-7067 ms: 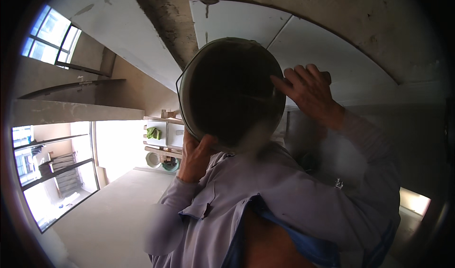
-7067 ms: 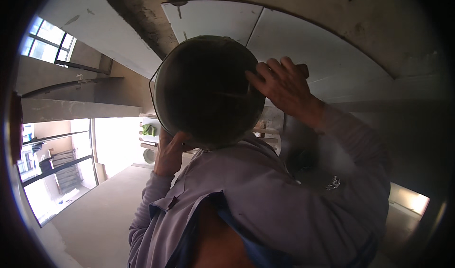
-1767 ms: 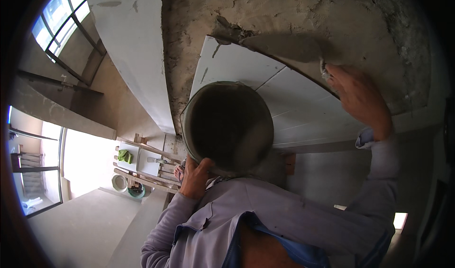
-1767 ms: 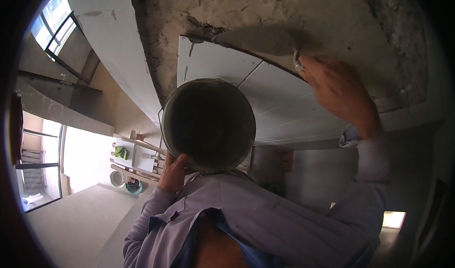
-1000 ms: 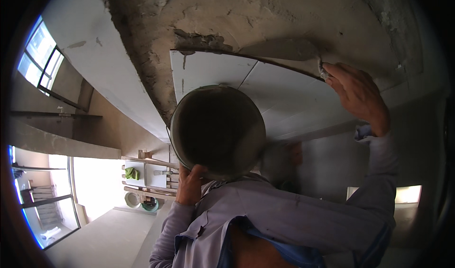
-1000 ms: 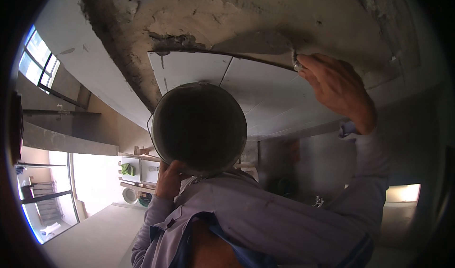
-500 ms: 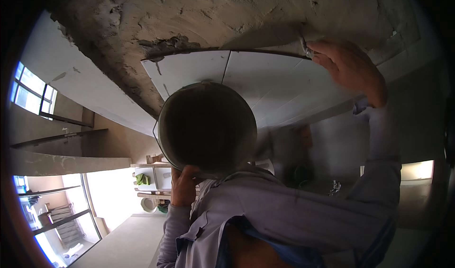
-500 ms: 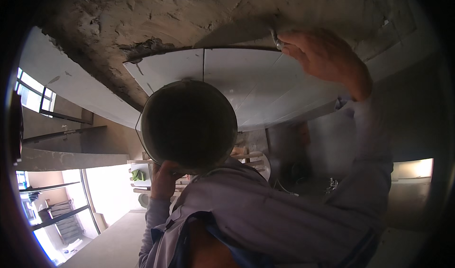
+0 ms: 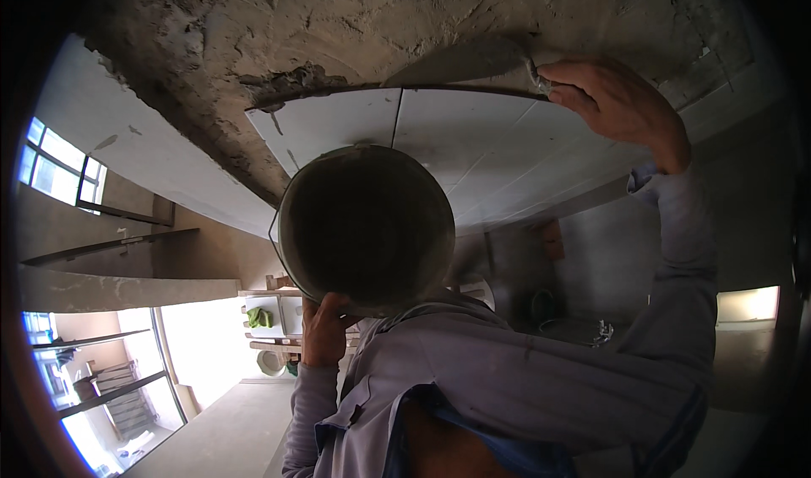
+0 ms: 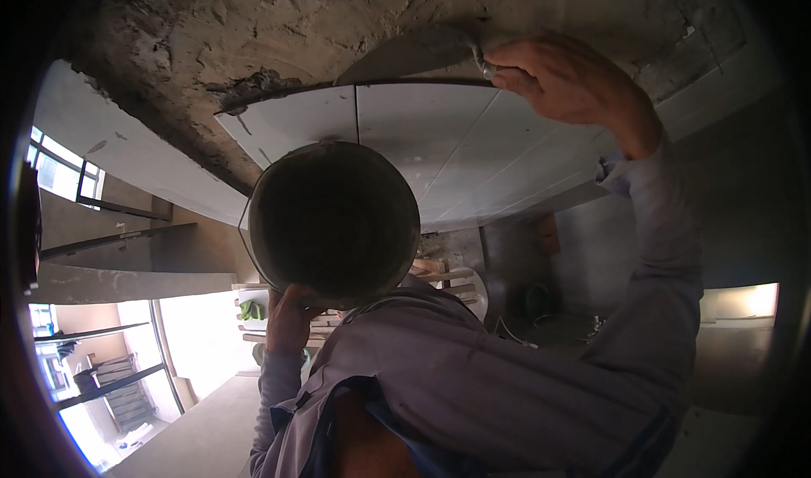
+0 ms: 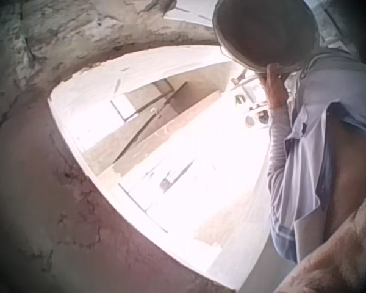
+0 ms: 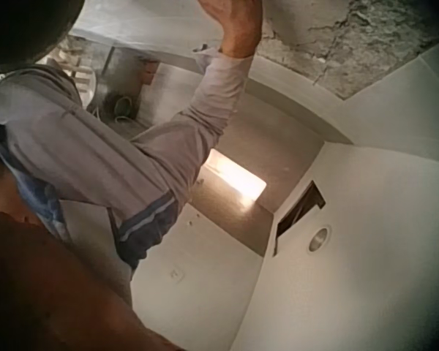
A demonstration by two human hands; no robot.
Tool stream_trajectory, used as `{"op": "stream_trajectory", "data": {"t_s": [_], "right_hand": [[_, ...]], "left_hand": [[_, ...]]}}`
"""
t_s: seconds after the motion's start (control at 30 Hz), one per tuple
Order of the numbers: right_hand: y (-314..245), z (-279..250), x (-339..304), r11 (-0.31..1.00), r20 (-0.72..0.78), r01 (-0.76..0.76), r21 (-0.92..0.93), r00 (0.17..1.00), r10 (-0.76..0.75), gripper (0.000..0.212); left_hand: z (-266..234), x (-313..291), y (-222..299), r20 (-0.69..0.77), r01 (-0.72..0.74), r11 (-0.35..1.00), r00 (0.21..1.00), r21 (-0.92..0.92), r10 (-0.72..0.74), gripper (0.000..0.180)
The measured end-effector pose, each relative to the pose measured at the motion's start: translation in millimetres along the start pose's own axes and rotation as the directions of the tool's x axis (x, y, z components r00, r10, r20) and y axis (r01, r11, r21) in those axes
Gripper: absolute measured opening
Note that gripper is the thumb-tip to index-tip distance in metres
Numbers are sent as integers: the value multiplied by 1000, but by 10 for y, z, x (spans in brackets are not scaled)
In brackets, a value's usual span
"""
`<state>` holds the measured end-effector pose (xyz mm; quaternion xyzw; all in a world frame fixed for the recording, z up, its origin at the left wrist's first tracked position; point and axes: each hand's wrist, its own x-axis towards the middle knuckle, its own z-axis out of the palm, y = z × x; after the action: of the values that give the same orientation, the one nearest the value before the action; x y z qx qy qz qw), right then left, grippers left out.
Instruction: The person scoops cement from a bucket onto a tile, spreads it with a trowel, and presses the tile onto the ceiling. They adjust the tile position and tap it with a wooden stick to secure it, then apply more cement to the edges.
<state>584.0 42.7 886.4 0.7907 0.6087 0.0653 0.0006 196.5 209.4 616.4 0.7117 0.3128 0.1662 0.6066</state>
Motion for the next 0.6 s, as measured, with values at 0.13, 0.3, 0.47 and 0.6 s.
{"op": "stream_trajectory", "data": {"t_s": [0.13, 0.3, 0.47, 0.6], "right_hand": [[40, -52, 96, 993, 145, -80, 91, 987, 66, 30], [156, 33, 63, 991, 64, -49, 126, 997, 41, 31], [283, 93, 62, 994, 98, -54, 91, 994, 45, 34], [285, 138, 15, 999, 90, -2, 39, 996, -2, 35]], "left_hand": [[6, 7, 22, -8, 50, 994, 999, -97, -51, 34], [26, 16, 47, -22, 69, 983, 997, -171, -74, 33], [-59, 18, 7, 49, 116, 993, 992, -26, -115, 33], [-24, -18, -73, -9, 48, 990, 999, -133, -50, 31]]}}
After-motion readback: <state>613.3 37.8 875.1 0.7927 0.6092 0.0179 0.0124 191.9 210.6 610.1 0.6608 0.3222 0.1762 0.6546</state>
